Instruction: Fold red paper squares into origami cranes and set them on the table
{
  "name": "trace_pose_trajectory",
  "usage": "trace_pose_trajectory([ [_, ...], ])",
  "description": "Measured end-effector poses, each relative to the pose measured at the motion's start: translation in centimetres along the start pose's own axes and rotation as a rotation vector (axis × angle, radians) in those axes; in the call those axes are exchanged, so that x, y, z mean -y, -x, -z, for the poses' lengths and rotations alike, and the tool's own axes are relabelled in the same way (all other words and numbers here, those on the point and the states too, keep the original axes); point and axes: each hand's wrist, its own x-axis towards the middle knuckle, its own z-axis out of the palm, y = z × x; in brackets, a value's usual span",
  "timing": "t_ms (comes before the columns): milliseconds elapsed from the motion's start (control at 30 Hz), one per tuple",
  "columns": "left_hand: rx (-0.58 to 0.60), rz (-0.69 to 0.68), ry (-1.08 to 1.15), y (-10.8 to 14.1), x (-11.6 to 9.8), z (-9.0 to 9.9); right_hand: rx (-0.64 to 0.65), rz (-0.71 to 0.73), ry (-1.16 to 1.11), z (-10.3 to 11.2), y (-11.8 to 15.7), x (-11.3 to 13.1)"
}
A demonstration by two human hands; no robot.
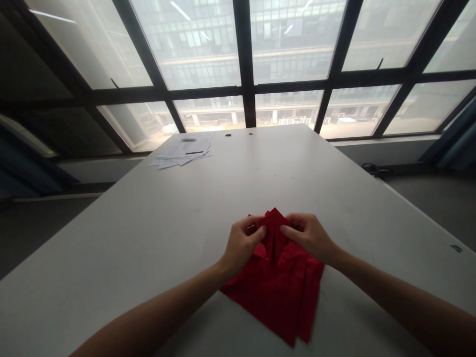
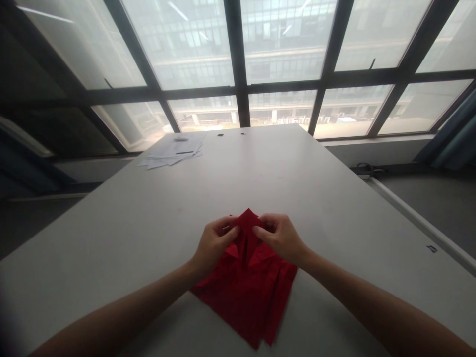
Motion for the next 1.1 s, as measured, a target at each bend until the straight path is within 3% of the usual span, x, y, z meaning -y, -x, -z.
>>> trace_pose_trajectory([
  [300, 0.111, -0.044, 0.016, 0.3, -0.6, -0.2, -0.008, 0.023, -0.023, -0.5, 0.3, 0.3],
  [567, 0.083, -0.016, 0.058, 0.6, -0.1, -0.4, 0.002, -0.012, -0.185, -1.0, 0.3, 0.5],
  [867, 0.129, -0.007, -0.037, 0.6, -0.3, -0.7, -0.082, 0.138, 0.110, -1.5, 0.9, 0.1],
  [1100, 0.142, -0.050, 0.051, 0.8, -0.3, -0.7, -0.059, 0.168, -0.029, -1.5, 0.9, -0.1],
])
